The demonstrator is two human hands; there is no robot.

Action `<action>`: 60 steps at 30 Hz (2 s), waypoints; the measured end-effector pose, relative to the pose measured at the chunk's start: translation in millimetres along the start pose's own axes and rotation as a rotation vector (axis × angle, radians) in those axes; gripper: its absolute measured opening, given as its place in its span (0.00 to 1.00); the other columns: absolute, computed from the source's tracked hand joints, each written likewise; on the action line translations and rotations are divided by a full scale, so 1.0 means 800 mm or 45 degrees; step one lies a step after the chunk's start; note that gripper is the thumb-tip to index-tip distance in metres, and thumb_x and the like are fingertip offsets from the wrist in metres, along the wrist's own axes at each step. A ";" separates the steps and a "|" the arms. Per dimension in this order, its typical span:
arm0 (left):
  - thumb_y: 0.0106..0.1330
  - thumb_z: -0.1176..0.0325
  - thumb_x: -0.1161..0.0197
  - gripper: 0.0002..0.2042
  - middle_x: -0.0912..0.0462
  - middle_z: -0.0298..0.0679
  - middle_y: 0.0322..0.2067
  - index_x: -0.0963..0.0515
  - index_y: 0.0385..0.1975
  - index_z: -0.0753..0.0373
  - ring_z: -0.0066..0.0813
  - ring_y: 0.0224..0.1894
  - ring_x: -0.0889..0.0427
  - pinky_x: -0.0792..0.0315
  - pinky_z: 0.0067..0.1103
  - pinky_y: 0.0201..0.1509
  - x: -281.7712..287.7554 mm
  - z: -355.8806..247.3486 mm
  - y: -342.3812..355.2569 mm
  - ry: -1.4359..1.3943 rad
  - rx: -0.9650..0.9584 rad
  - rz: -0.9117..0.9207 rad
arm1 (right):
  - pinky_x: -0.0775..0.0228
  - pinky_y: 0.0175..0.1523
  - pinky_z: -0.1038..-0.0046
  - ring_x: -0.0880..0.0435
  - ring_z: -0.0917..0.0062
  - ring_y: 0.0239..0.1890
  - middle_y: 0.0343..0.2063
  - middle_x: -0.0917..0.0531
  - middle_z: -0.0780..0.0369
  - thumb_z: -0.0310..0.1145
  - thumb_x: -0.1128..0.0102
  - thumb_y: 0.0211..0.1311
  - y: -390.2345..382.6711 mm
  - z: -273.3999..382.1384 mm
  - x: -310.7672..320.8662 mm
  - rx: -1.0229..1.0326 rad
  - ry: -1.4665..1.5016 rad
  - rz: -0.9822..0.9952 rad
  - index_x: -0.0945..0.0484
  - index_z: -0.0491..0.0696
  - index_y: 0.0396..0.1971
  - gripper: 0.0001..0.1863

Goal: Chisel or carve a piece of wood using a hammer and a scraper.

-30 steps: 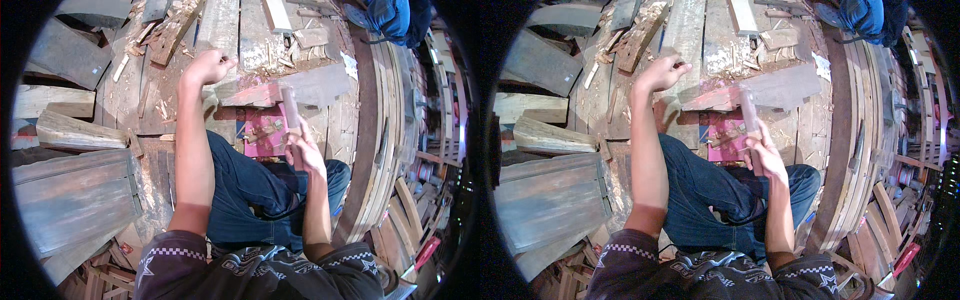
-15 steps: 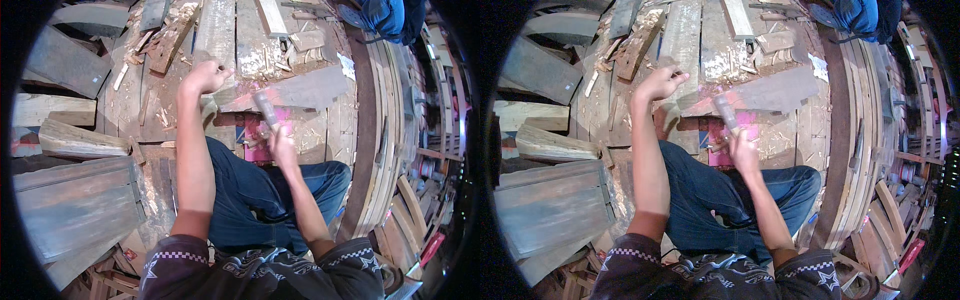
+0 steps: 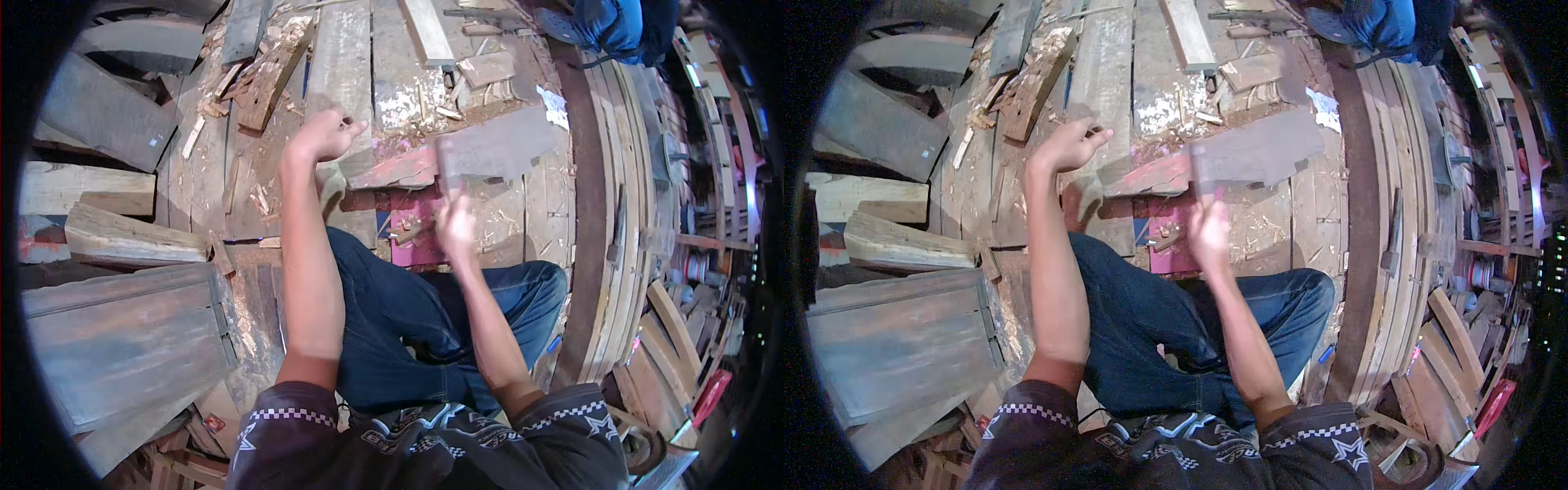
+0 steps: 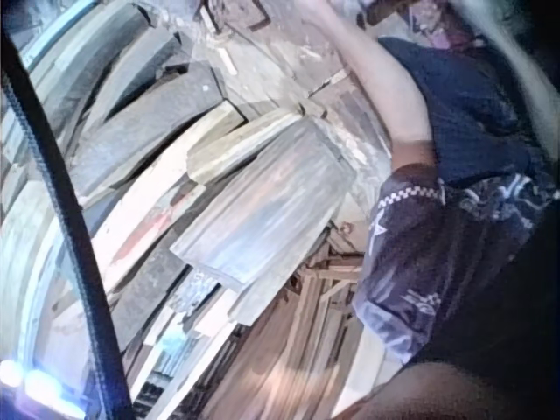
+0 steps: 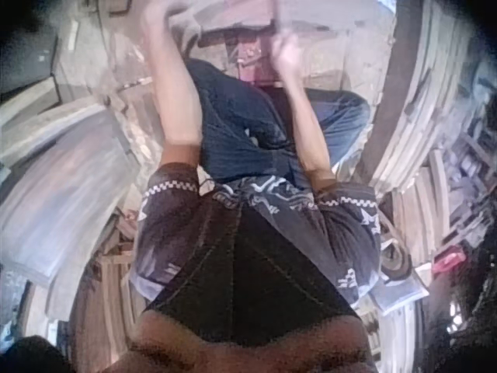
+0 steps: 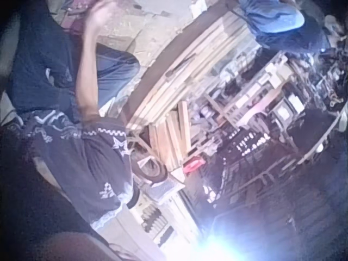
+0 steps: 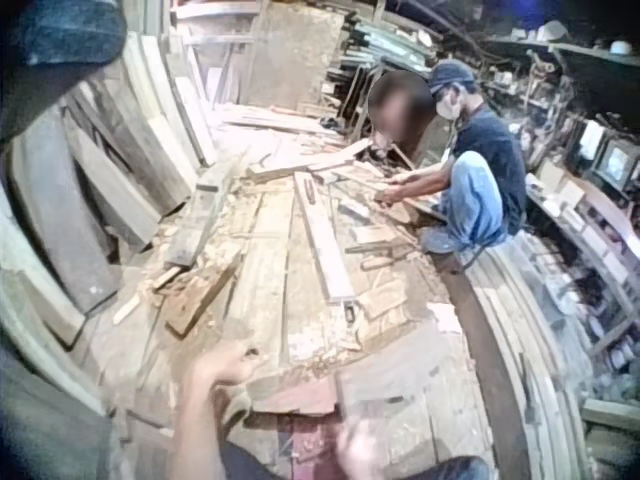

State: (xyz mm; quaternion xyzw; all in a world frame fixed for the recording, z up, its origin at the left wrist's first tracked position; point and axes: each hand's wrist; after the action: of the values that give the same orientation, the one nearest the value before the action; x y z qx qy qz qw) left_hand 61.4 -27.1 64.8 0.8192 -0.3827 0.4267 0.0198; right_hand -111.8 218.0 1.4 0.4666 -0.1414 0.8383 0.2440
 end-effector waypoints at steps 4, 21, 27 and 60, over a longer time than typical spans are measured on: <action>0.63 0.50 0.44 0.24 0.20 0.57 0.38 0.23 0.40 0.70 0.49 0.42 0.20 0.28 0.33 0.47 -0.003 0.027 0.000 -0.059 -0.090 -0.116 | 0.34 0.24 0.50 0.22 0.44 0.25 0.19 0.24 0.41 0.36 0.48 0.63 -0.017 0.002 -0.013 0.186 0.044 0.240 0.35 0.40 0.35 0.13; 0.48 0.35 0.37 0.45 0.31 0.61 0.53 0.36 0.57 0.68 0.54 0.56 0.31 0.36 0.37 0.60 -0.086 -0.055 0.000 0.413 -0.212 -0.043 | 0.42 0.15 0.73 0.31 0.77 0.11 0.15 0.29 0.64 0.42 0.55 0.69 -0.087 -0.128 0.069 -0.215 0.923 -0.010 0.30 0.44 0.36 0.15; 0.42 0.30 0.39 0.54 0.40 0.57 0.61 0.45 0.64 0.66 0.62 0.62 0.42 0.51 0.46 0.66 -0.128 -0.068 -0.019 0.478 -0.131 -0.106 | 0.53 0.09 0.79 0.41 0.85 0.06 0.12 0.34 0.69 0.40 0.56 0.70 -0.099 -0.126 0.080 -0.403 1.302 0.247 0.32 0.48 0.32 0.11; 0.37 0.43 0.27 0.55 0.33 0.56 0.53 0.47 0.62 0.69 0.54 0.56 0.36 0.38 0.43 0.58 -0.163 -0.076 -0.007 0.840 -0.347 -0.077 | 0.48 0.08 0.76 0.36 0.81 0.06 0.11 0.32 0.67 0.40 0.51 0.66 -0.080 -0.127 0.076 -0.547 1.255 0.222 0.29 0.44 0.42 0.14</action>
State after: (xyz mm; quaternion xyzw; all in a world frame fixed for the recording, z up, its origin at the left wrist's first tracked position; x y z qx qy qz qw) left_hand -21.2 78.4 12.0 0.6381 -0.3845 0.6125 0.2641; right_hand -176.7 336.0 0.5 -0.0556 -0.2167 0.9271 0.3008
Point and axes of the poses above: each hand's wrist, its own y-axis towards the middle knuckle, its own x-axis out of the back of the hand, z = x × y
